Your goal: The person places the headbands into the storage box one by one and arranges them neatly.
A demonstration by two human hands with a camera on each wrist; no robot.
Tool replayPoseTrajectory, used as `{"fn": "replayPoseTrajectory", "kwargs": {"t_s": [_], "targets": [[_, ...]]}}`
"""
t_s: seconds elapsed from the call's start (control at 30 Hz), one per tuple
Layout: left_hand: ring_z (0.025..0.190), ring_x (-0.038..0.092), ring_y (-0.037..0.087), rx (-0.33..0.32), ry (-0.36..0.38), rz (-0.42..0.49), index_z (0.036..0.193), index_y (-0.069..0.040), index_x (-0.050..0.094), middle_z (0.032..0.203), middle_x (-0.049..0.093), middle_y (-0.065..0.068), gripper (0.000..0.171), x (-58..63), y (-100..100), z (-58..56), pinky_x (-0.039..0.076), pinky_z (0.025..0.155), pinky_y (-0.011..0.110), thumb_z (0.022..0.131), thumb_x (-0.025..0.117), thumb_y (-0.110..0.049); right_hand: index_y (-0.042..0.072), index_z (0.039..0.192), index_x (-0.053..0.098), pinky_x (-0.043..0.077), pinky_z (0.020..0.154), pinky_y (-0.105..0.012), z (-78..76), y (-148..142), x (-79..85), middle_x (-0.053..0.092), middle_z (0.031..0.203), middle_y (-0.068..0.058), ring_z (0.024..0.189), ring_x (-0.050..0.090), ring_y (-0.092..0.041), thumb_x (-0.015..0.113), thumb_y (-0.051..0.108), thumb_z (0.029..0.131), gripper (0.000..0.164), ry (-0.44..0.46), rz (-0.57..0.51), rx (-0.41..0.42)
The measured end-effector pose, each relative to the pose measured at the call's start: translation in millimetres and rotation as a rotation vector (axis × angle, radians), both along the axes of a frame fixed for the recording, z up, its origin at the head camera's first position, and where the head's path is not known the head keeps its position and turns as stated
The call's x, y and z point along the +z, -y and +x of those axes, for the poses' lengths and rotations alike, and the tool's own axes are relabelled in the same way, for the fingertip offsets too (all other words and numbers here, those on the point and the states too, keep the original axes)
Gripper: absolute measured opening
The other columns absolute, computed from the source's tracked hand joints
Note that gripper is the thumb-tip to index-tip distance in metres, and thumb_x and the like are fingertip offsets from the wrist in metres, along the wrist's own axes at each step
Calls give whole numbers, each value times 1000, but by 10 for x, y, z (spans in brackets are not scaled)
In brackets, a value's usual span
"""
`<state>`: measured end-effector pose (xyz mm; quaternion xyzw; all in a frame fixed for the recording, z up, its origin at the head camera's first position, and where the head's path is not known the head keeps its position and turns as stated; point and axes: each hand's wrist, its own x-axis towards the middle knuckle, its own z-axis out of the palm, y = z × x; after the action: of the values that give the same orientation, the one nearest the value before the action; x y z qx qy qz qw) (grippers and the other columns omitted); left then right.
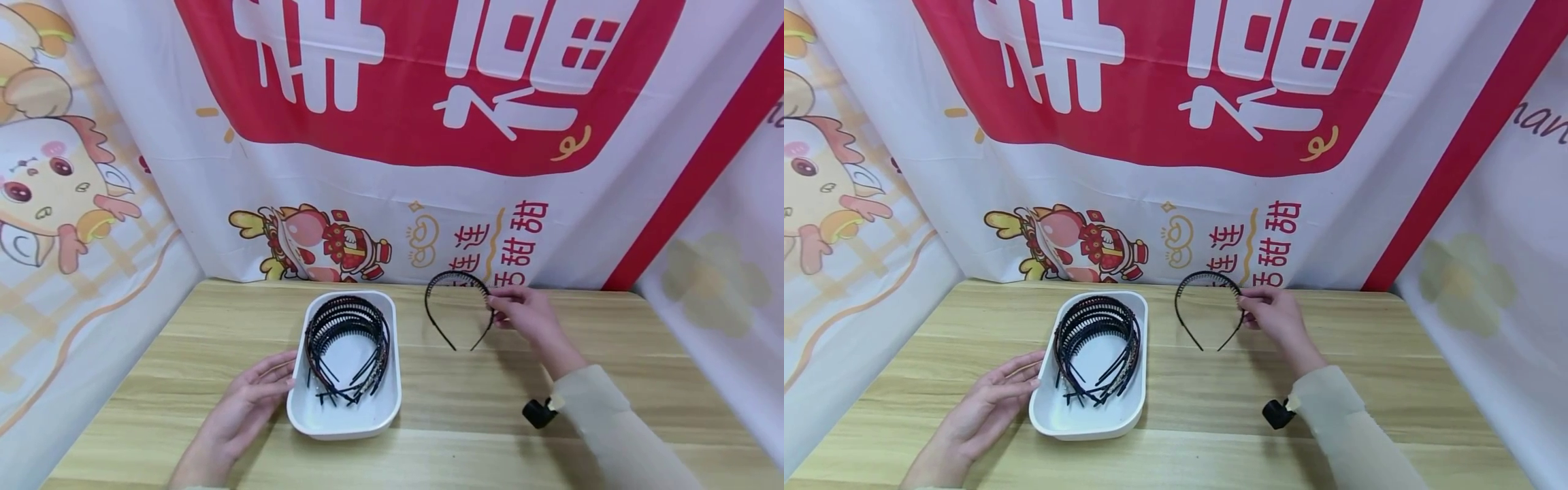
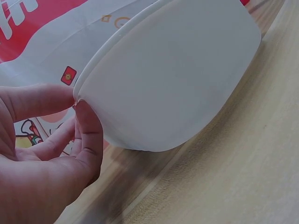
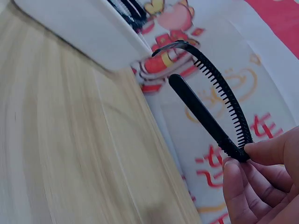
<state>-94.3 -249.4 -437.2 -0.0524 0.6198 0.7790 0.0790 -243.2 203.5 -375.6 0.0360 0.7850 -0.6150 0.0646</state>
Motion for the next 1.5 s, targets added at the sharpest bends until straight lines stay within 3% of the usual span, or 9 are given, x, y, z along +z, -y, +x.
{"fn": "replayPoseTrajectory", "kwargs": {"t_s": [0.3,0.57,0.7,1.1,1.3,1.5], "targets": [[121,66,12,4,-1,6,142,-10,59,131,70,-4,48,-9,10,-6,57,107,25,98,62,6,-6,131,67,66,72,-25,59,498,19,79,110,-16,73,71,-11,71,10,103,33,1,-52,58],[122,65,13,14,8,0,149,-3,52,132,68,-3,53,-14,5,-19,56,108,26,97,62,7,-9,127,67,66,71,-25,191,895,-62,79,105,-17,70,72,-11,72,5,100,31,30,-185,69],[122,64,12,9,5,4,151,-2,50,133,67,-4,55,-9,9,-21,56,108,25,98,62,6,-8,125,67,68,76,-31,264,1046,-79,79,104,-19,71,74,-14,73,3,99,29,50,-221,58],[122,64,13,19,21,-2,149,-3,51,133,66,-3,54,-6,-4,-18,56,108,25,97,62,6,-9,121,67,69,83,-45,380,1369,-111,78,100,-23,70,75,-18,74,2,97,27,55,-272,106],[122,65,14,18,21,2,149,-4,53,133,67,-3,53,-7,-1,-14,56,109,26,97,62,6,-7,121,66,69,76,-35,406,1451,-77,76,99,-21,69,76,-18,74,1,97,26,73,-277,125],[122,65,14,15,17,1,147,-6,54,133,67,-2,51,-9,-1,-10,56,109,26,97,62,6,-9,120,63,69,76,-34,413,1511,-50,76,100,-23,70,77,-18,72,-1,98,25,99,-289,167]]}}
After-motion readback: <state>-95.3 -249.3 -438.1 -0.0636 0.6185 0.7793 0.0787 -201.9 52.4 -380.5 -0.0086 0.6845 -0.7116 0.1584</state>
